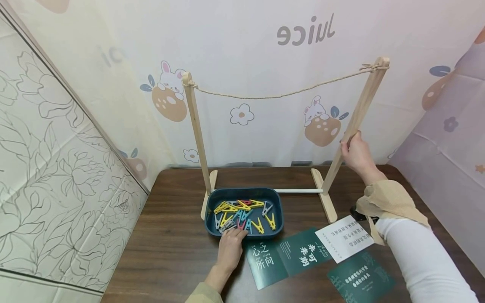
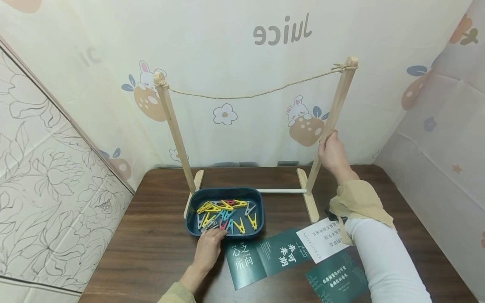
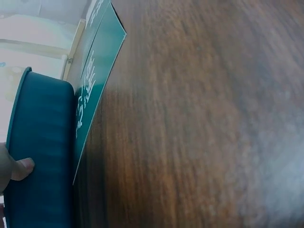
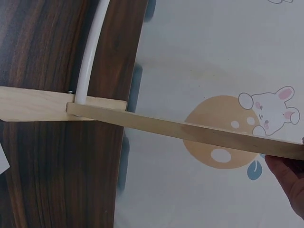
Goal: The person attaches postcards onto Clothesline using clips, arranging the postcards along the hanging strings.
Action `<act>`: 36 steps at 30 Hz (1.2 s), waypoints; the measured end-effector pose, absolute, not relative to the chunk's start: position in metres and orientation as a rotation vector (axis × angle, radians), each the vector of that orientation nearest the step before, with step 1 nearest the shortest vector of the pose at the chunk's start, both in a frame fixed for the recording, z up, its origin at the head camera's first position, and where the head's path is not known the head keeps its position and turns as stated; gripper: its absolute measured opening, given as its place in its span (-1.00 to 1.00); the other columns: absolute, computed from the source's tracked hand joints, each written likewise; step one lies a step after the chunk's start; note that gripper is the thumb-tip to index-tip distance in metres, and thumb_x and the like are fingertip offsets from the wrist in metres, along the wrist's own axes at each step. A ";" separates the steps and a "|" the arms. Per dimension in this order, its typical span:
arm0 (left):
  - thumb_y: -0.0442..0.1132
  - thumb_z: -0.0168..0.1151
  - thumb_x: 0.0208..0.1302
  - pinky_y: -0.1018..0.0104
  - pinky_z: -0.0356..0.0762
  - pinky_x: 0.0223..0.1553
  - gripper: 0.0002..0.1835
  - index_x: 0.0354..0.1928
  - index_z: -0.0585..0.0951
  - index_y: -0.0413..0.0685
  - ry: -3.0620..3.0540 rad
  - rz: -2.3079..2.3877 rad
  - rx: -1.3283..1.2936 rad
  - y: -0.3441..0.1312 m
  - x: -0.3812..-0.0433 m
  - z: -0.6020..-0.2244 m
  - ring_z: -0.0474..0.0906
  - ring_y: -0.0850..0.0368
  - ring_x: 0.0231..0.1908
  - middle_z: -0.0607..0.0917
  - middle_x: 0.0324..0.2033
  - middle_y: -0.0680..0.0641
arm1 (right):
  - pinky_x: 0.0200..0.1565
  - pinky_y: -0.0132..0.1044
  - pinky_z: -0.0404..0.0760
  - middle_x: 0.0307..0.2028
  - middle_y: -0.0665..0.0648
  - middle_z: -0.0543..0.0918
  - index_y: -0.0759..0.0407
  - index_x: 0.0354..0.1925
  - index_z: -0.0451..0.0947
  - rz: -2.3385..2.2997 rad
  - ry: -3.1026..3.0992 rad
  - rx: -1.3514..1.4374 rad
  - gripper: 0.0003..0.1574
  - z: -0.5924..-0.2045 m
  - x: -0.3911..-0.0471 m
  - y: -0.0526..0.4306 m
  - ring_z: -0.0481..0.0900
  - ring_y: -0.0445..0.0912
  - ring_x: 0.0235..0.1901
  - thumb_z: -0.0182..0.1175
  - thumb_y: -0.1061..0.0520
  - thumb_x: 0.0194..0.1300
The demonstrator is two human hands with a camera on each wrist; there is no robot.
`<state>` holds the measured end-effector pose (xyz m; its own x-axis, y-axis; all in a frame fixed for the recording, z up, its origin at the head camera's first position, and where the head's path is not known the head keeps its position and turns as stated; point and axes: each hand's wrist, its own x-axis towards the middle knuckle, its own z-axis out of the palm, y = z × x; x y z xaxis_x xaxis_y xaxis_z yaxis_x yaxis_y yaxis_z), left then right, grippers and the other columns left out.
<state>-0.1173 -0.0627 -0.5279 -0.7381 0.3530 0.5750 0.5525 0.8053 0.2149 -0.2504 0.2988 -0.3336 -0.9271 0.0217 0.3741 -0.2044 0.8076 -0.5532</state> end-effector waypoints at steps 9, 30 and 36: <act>-0.32 0.30 -0.01 0.16 0.42 -0.21 -0.79 -0.24 0.63 -0.11 -2.593 -0.557 -0.701 -0.071 -0.116 -0.520 0.50 0.10 -0.23 0.61 -0.31 0.00 | -0.32 0.13 0.47 -0.26 0.62 0.38 0.62 0.02 0.04 0.877 -2.683 0.054 -0.56 -0.333 -0.248 0.297 0.43 0.42 -0.24 -0.19 0.27 0.32; -0.19 0.26 0.08 0.16 0.44 -0.20 -0.76 -0.22 0.61 -0.14 -2.685 -0.593 -0.699 -0.088 -0.139 -0.495 0.51 0.08 -0.23 0.61 -0.28 -0.04 | -0.31 -0.03 0.48 -0.17 0.51 0.41 0.55 -0.04 0.22 0.970 -2.594 -0.012 -0.54 -0.329 -0.235 0.296 0.43 0.31 -0.16 -0.06 0.15 0.28; -0.21 0.27 0.05 0.14 0.45 -0.15 -0.73 -0.19 0.59 -0.18 -2.725 -0.516 -0.713 -0.091 -0.150 -0.486 0.50 0.06 -0.19 0.60 -0.25 -0.09 | -0.41 -0.52 0.35 -0.12 0.50 0.41 0.55 0.09 0.16 1.060 -2.550 -0.033 -0.43 -0.331 -0.225 0.296 0.41 0.28 -0.13 -0.05 0.13 0.27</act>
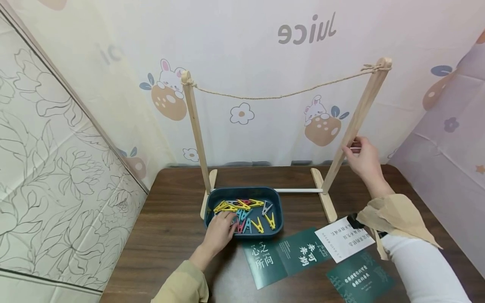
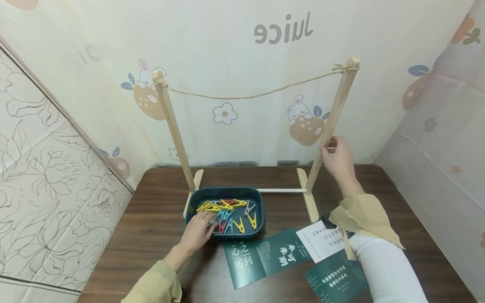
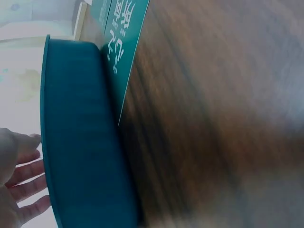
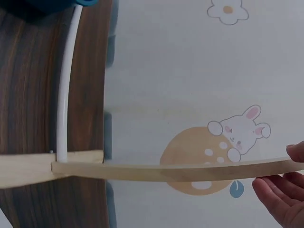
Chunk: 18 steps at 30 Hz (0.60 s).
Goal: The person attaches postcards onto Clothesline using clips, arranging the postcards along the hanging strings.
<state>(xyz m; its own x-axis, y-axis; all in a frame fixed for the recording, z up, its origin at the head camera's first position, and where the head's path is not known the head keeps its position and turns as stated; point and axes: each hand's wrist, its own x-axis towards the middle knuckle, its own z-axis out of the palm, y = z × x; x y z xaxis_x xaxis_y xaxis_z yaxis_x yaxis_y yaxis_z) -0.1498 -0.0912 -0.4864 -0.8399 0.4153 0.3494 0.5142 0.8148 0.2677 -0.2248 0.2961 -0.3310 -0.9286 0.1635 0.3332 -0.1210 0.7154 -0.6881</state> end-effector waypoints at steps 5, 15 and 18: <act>-0.19 0.26 0.07 0.11 0.40 -0.08 -0.64 -0.10 0.53 -0.21 -2.808 -0.467 -0.729 -0.093 -0.158 -0.483 0.47 0.01 -0.14 0.56 -0.19 -0.13 | -0.43 -0.69 0.26 -0.09 0.48 0.42 0.51 0.09 0.18 1.084 -2.482 -0.072 -0.44 -0.338 -0.217 0.295 0.43 0.27 -0.12 -0.01 0.15 0.25; -0.21 0.29 0.04 0.13 0.37 -0.03 -0.54 -0.02 0.48 -0.28 -2.855 -0.495 -0.796 -0.093 -0.178 -0.479 0.45 0.01 -0.10 0.52 -0.12 -0.15 | -0.38 -0.67 0.29 -0.14 0.36 0.53 0.41 0.00 0.35 1.094 -2.421 -0.098 -0.56 -0.363 -0.190 0.277 0.29 -0.56 -0.39 0.08 0.18 0.20; -0.21 0.27 0.07 0.13 0.35 0.00 -0.53 0.02 0.46 -0.27 -2.906 -0.506 -0.778 -0.092 -0.182 -0.480 0.43 -0.01 -0.06 0.50 -0.07 -0.14 | -0.40 -0.67 0.30 -0.16 0.36 0.53 0.40 -0.02 0.37 1.118 -2.436 -0.073 -0.59 -0.372 -0.179 0.269 0.27 -0.58 -0.40 0.09 0.19 0.20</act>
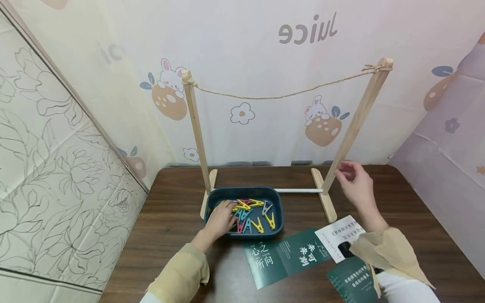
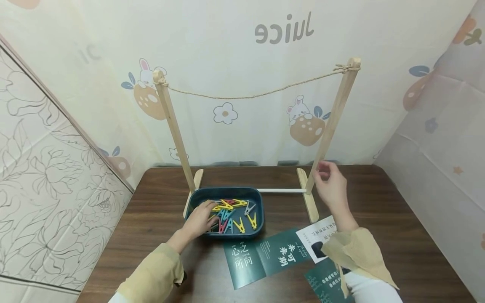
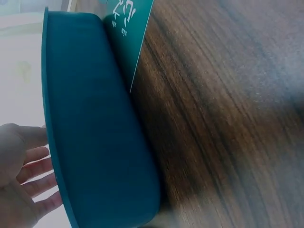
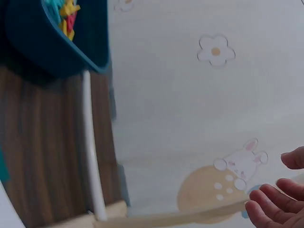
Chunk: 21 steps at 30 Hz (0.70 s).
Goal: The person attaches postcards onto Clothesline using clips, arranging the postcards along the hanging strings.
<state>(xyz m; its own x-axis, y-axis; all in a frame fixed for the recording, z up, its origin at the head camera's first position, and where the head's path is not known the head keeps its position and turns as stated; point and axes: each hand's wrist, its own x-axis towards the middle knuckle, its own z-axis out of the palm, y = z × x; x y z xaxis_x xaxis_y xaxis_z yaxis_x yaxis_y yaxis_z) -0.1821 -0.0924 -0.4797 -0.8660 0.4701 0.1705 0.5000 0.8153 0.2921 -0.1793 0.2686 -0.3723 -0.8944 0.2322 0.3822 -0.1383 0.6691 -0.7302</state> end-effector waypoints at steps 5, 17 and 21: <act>-0.20 0.25 0.09 0.11 0.33 0.02 -0.48 0.10 0.41 -0.24 -2.998 -0.518 -0.737 -0.091 -0.189 -0.481 0.39 -0.01 0.00 0.46 0.01 -0.15 | -0.40 -0.67 0.33 -0.19 0.36 0.55 0.40 -0.05 0.40 1.144 -2.494 -0.014 -0.62 -0.389 -0.162 0.254 0.32 -0.56 -0.41 0.11 0.19 0.19; -0.20 0.25 0.09 0.09 0.34 0.01 -0.44 0.13 0.36 -0.25 -3.067 -0.396 -0.814 -0.085 -0.206 -0.480 0.35 -0.03 0.06 0.40 0.08 -0.18 | -0.41 -0.43 0.52 -0.25 0.31 0.56 0.42 -0.06 0.41 1.383 -2.661 0.054 -0.64 -0.424 -0.136 0.220 0.55 -0.02 -0.33 0.11 0.21 0.21; -0.17 0.24 0.10 0.08 0.32 0.03 -0.42 0.16 0.33 -0.22 -3.134 -0.334 -0.806 -0.083 -0.212 -0.482 0.32 -0.03 0.09 0.37 0.11 -0.17 | -0.39 -0.32 0.57 -0.24 0.33 0.56 0.45 -0.04 0.38 1.499 -2.681 0.041 -0.60 -0.433 -0.132 0.211 0.57 0.05 -0.30 0.11 0.21 0.21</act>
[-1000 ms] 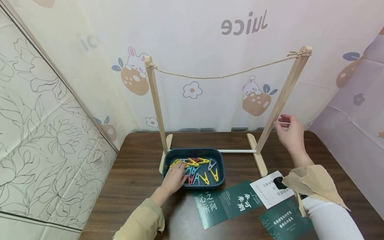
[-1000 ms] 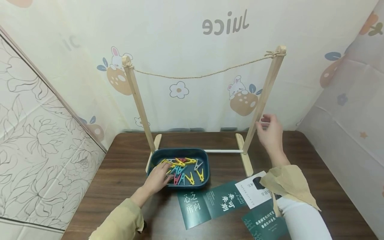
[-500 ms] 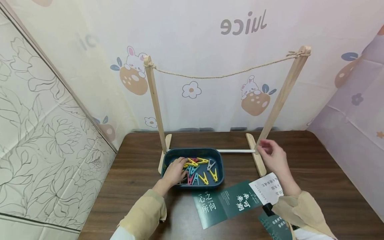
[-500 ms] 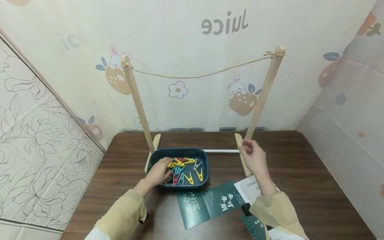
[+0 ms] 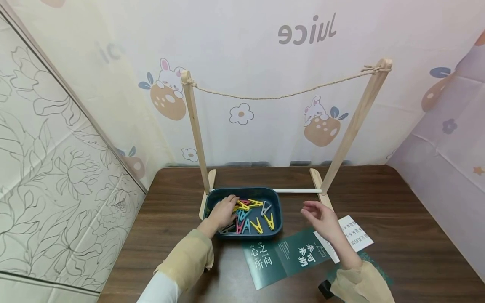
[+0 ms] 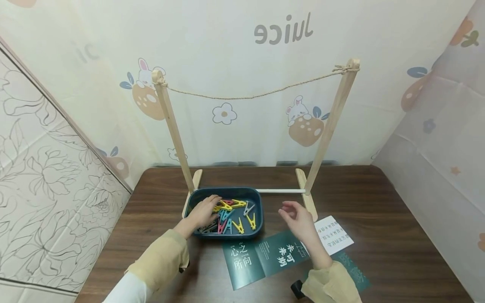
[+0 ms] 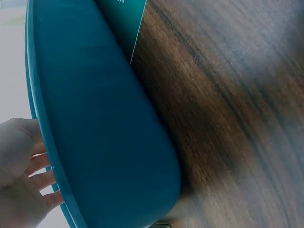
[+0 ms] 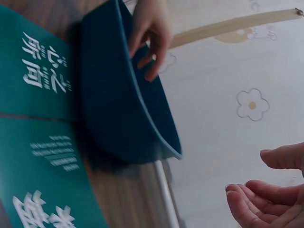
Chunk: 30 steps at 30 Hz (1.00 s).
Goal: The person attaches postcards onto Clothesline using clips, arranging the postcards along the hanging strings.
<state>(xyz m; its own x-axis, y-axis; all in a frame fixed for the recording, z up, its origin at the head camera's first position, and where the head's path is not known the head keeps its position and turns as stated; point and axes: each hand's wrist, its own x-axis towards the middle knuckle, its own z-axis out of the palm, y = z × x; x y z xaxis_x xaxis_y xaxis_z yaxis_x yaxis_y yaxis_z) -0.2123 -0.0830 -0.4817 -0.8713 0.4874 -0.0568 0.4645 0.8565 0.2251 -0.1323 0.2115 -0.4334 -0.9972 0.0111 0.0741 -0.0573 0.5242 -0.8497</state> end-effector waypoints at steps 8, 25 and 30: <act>-0.20 0.22 0.12 0.07 0.30 0.05 -0.43 0.18 0.32 -0.16 2.879 0.253 0.701 -0.079 -0.222 -0.485 0.28 -0.01 0.13 0.35 0.14 -0.13 | -0.39 -0.27 0.57 -0.26 0.32 0.55 0.49 -0.03 0.36 1.708 -2.708 -0.015 -0.58 -0.455 -0.124 0.192 0.56 0.13 -0.32 0.11 0.24 0.20; -0.23 0.21 0.13 0.08 0.34 0.01 -0.46 0.17 0.34 -0.16 2.886 0.166 0.720 -0.073 -0.227 -0.494 0.32 -0.01 0.09 0.37 0.11 -0.13 | -0.46 -0.24 0.58 -0.50 0.13 0.57 0.46 -0.07 0.39 1.792 -2.701 -0.236 -0.60 -0.487 -0.124 0.162 0.58 -0.02 -0.53 0.14 0.22 0.17; -0.26 0.18 0.16 0.06 0.34 0.01 -0.51 0.15 0.36 -0.17 2.884 0.189 0.692 -0.072 -0.228 -0.494 0.34 -0.01 0.07 0.40 0.08 -0.13 | -0.49 -0.25 0.57 -0.54 0.12 0.56 0.48 -0.09 0.38 1.790 -2.689 -0.235 -0.61 -0.490 -0.124 0.156 0.57 -0.07 -0.59 0.14 0.23 0.17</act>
<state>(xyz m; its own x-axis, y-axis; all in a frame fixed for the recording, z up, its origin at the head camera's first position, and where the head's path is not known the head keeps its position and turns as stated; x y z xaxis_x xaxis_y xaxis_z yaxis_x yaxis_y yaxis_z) -0.2276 -0.0718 -0.4937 -0.8779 0.4596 -0.1344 0.4381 0.8842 0.1621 -0.1241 0.1556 -0.4899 -0.9847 0.0667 -0.1609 0.1742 0.3803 -0.9083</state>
